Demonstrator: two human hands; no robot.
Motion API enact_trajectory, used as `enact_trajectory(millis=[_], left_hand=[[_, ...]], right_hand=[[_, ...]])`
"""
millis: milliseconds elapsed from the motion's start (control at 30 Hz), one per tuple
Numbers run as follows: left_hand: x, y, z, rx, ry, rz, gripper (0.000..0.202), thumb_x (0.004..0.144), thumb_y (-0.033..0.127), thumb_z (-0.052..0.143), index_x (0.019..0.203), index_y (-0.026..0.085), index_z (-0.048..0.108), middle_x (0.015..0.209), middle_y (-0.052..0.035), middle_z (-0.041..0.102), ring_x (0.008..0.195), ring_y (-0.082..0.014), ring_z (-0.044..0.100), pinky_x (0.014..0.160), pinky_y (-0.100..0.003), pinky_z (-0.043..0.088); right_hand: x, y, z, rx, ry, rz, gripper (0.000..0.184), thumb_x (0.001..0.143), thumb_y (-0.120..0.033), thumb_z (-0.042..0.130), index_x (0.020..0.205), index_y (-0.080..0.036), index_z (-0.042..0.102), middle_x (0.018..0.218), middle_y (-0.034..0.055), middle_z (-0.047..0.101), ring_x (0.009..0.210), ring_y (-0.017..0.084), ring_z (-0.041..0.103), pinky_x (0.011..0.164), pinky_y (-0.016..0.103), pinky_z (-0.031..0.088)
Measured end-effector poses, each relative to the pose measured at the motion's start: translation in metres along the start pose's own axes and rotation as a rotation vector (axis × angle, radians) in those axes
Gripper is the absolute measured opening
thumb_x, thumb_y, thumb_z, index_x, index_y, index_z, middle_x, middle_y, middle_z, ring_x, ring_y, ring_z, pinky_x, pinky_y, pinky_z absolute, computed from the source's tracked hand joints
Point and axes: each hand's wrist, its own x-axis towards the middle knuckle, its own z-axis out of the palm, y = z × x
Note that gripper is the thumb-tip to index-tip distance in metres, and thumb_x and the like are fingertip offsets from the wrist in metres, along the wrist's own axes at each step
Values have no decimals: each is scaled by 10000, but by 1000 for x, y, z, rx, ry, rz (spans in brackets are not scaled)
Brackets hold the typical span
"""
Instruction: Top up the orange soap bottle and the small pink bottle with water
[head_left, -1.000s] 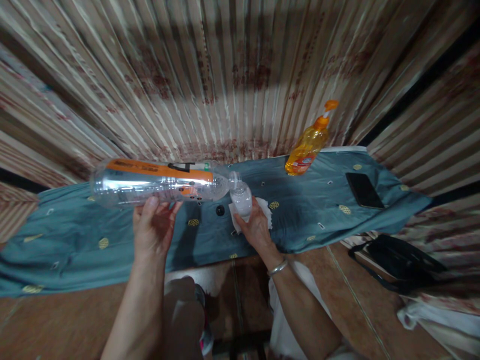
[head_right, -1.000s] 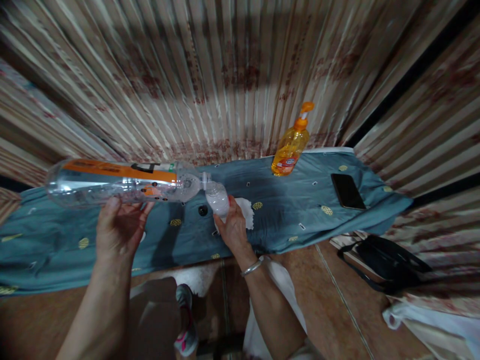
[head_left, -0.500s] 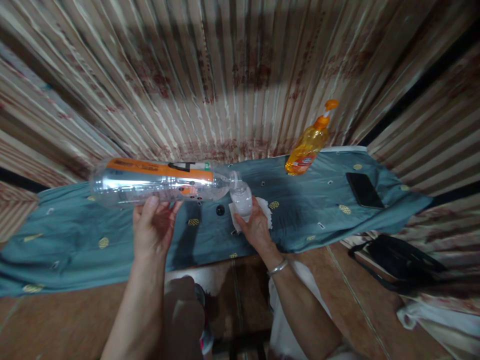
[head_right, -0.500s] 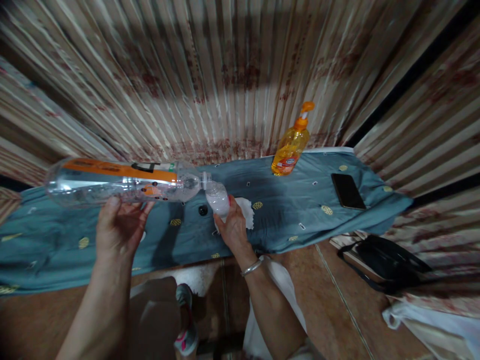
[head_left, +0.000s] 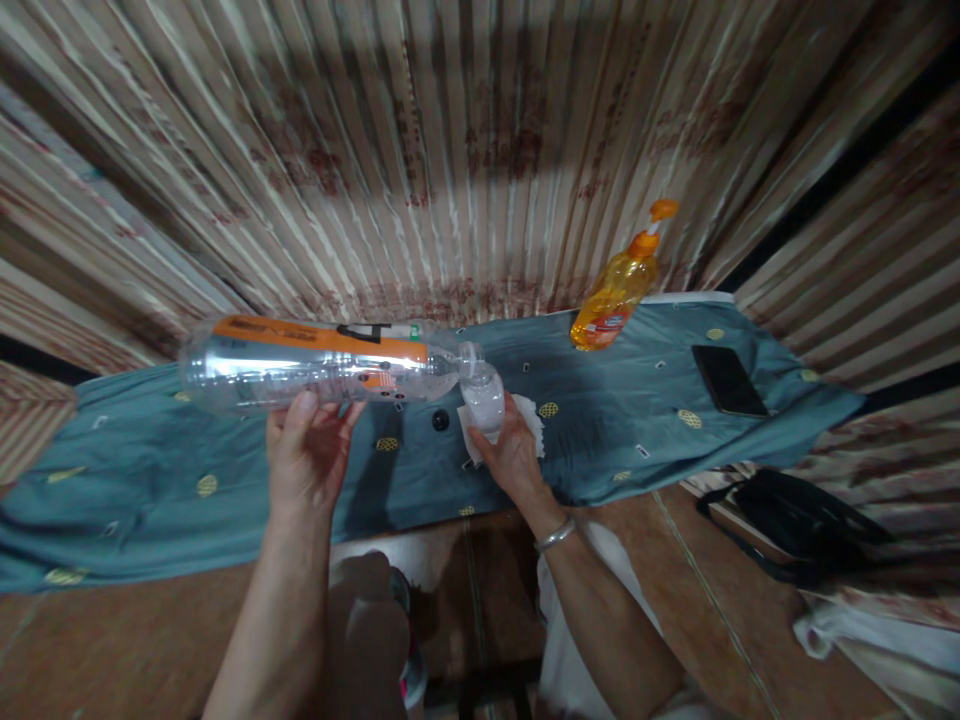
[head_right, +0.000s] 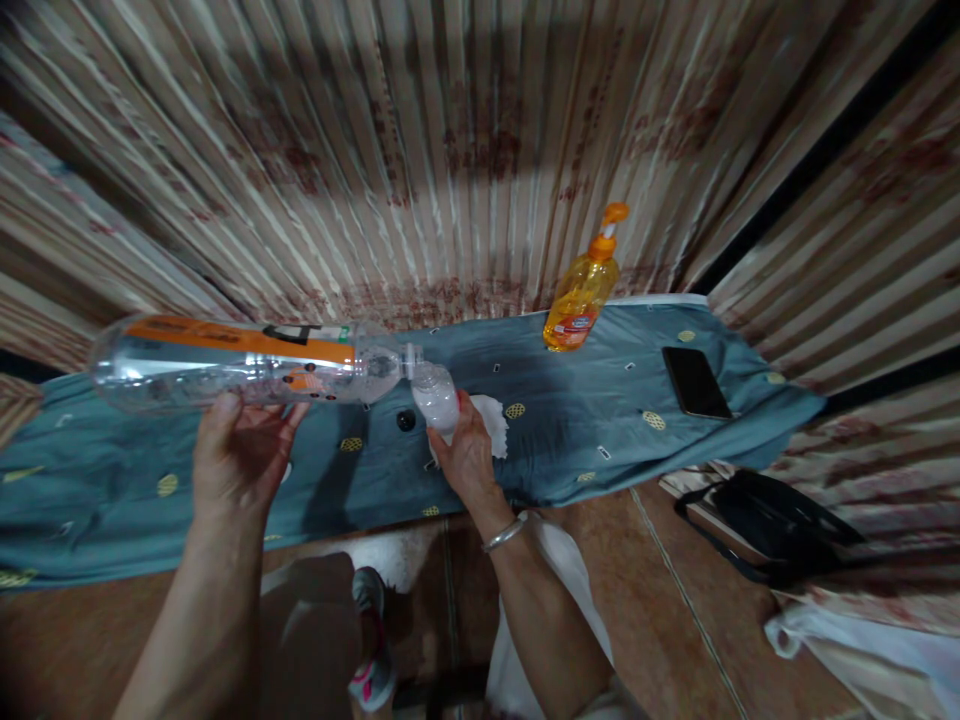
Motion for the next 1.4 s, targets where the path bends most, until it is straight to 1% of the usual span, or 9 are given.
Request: enact_trajectory(millis=[100, 200, 300, 467, 600, 800, 1033, 1233, 1400], left_hand=[[-1, 1, 2, -1, 20, -9, 474, 468, 359, 1020, 761, 214, 676, 685, 50, 731, 645, -126, 696, 812, -338, 641], [-1, 2, 2, 20, 30, -21, 510, 425, 388, 1028, 759, 223, 680, 680, 50, 726, 635, -129, 689, 749, -313, 634], [0, 1, -1, 54, 5, -15, 454, 484, 406, 1001, 757, 251, 673, 667, 52, 708, 636, -149, 684, 720, -321, 622], [1, 0, -6, 56, -25, -5, 427, 558, 366, 974, 834, 262, 665, 694, 64, 696, 672, -152, 686, 784, -344, 610], [1, 0, -4, 49, -7, -9, 443, 524, 381, 984, 795, 250, 659, 656, 64, 681, 650, -143, 668, 777, -340, 609], [1, 1, -2, 47, -40, -3, 442, 521, 390, 991, 745, 240, 641, 618, 67, 661, 647, -141, 673, 782, -333, 611], [0, -1, -1, 22, -3, 8, 403, 549, 354, 971, 780, 237, 661, 647, 56, 680, 636, -139, 664, 814, -363, 606], [-1, 1, 4, -2, 42, -14, 458, 458, 354, 1005, 761, 241, 681, 660, 57, 698, 636, -131, 659, 749, -324, 604], [-2, 2, 5, -6, 26, -19, 449, 479, 330, 1004, 764, 243, 669, 662, 75, 693, 639, -124, 665, 764, -324, 604]], right_hand=[[0, 0, 0, -1, -4, 3, 683, 984, -479, 607, 1490, -42, 468, 1343, 266, 702, 1235, 367, 702, 1063, 550, 587], [0, 0, 0, 2, 4, -1, 679, 979, -463, 619, 1488, -39, 469, 1341, 272, 701, 1236, 370, 701, 1061, 550, 588], [0, -1, 0, 3, 15, -5, 674, 977, -449, 621, 1484, -31, 472, 1326, 273, 706, 1218, 374, 709, 1052, 560, 592], [0, 0, 0, 11, 6, 9, 686, 974, -463, 627, 1490, -38, 474, 1329, 269, 704, 1222, 372, 704, 1063, 560, 585], [1, 0, 0, 13, 4, 12, 694, 972, -483, 621, 1484, -36, 482, 1331, 272, 702, 1226, 374, 701, 1065, 559, 585], [0, -1, -1, 12, -6, 15, 696, 972, -472, 619, 1499, -43, 466, 1352, 268, 695, 1254, 370, 689, 1073, 551, 579], [1, -1, -1, 14, -20, 19, 697, 976, -471, 621, 1500, -39, 462, 1344, 272, 695, 1242, 371, 694, 1074, 548, 574], [1, -2, -2, 13, -24, 20, 692, 969, -451, 630, 1507, -51, 456, 1351, 262, 696, 1239, 367, 693, 1077, 552, 571], [1, -3, -2, 19, -12, 18, 687, 972, -449, 629, 1501, -45, 460, 1346, 266, 696, 1244, 370, 691, 1085, 557, 567]])
